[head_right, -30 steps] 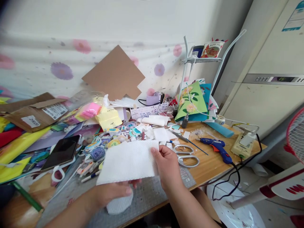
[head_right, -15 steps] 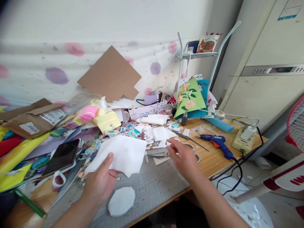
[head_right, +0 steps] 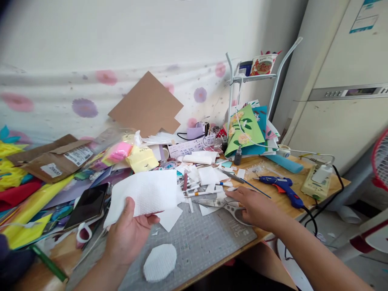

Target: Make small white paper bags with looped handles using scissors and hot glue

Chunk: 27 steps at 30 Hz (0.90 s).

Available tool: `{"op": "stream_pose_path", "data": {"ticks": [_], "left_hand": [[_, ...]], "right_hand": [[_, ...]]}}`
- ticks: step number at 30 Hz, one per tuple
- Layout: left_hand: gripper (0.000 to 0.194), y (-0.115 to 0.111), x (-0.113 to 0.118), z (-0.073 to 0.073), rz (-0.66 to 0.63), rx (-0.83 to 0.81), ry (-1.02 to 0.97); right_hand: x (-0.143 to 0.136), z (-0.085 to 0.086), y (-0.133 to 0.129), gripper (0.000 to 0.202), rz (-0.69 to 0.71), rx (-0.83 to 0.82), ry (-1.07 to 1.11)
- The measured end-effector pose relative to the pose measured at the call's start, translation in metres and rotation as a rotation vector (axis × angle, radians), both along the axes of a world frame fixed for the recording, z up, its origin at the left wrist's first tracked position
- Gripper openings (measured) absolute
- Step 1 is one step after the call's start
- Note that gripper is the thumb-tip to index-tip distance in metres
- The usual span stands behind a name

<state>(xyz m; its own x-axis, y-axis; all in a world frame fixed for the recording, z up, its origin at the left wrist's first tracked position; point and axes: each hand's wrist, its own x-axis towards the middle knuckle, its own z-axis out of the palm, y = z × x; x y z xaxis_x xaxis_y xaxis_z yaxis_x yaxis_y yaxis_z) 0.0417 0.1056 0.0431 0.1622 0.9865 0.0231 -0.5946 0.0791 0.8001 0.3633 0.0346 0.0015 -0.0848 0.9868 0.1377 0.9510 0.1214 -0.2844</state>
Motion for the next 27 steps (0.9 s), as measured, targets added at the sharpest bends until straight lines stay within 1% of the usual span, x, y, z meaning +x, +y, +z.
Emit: {"op": "stream_pose_path", "data": {"ticks": [3,5,7,9,11,12,13,16,19,20,22,25,27], "left_hand": [[0.045,0.004,-0.001,0.001,-0.063,-0.051,-0.004],[0.041,0.004,-0.001,0.002,-0.059,-0.076,-0.018],[0.039,0.004,-0.001,0.003,-0.044,-0.087,-0.024],[0.041,0.003,0.000,0.003,-0.032,-0.089,-0.023],[0.043,0.003,0.001,0.003,-0.009,-0.083,-0.013],[0.044,0.003,0.001,0.003,0.007,-0.078,-0.006],[0.044,0.003,0.002,0.002,0.025,-0.073,0.002],[0.043,0.003,0.003,0.001,0.068,-0.065,0.013],[0.038,0.004,0.003,0.001,0.075,-0.081,0.003],[0.036,0.004,0.003,0.002,0.076,-0.089,-0.004],[0.035,0.005,0.003,0.002,0.073,-0.106,-0.019],[0.035,0.006,0.002,0.002,0.066,-0.122,-0.037],[0.035,0.005,0.002,0.001,0.071,-0.123,-0.046]], "right_hand": [[0.008,0.001,-0.018,0.067,-0.030,0.008,0.032],[0.011,-0.001,-0.028,0.061,-0.089,0.052,0.154],[0.008,-0.003,-0.035,0.056,-0.186,0.130,0.437],[0.000,-0.003,-0.038,0.057,-0.273,0.213,0.832],[-0.012,-0.002,-0.035,0.060,-0.322,0.261,1.172],[-0.018,-0.001,-0.032,0.059,-0.337,0.275,1.282],[-0.024,0.000,-0.028,0.057,-0.352,0.285,1.347],[-0.034,0.000,-0.018,0.049,-0.365,0.261,1.368],[-0.034,0.000,-0.011,0.044,-0.342,0.243,1.361],[-0.032,0.001,-0.009,0.045,-0.325,0.237,1.367],[-0.028,0.006,-0.007,0.055,-0.284,0.204,1.377],[-0.028,0.020,-0.002,0.071,-0.167,0.111,1.422],[-0.036,0.031,0.001,0.069,-0.081,0.112,1.463]]}}
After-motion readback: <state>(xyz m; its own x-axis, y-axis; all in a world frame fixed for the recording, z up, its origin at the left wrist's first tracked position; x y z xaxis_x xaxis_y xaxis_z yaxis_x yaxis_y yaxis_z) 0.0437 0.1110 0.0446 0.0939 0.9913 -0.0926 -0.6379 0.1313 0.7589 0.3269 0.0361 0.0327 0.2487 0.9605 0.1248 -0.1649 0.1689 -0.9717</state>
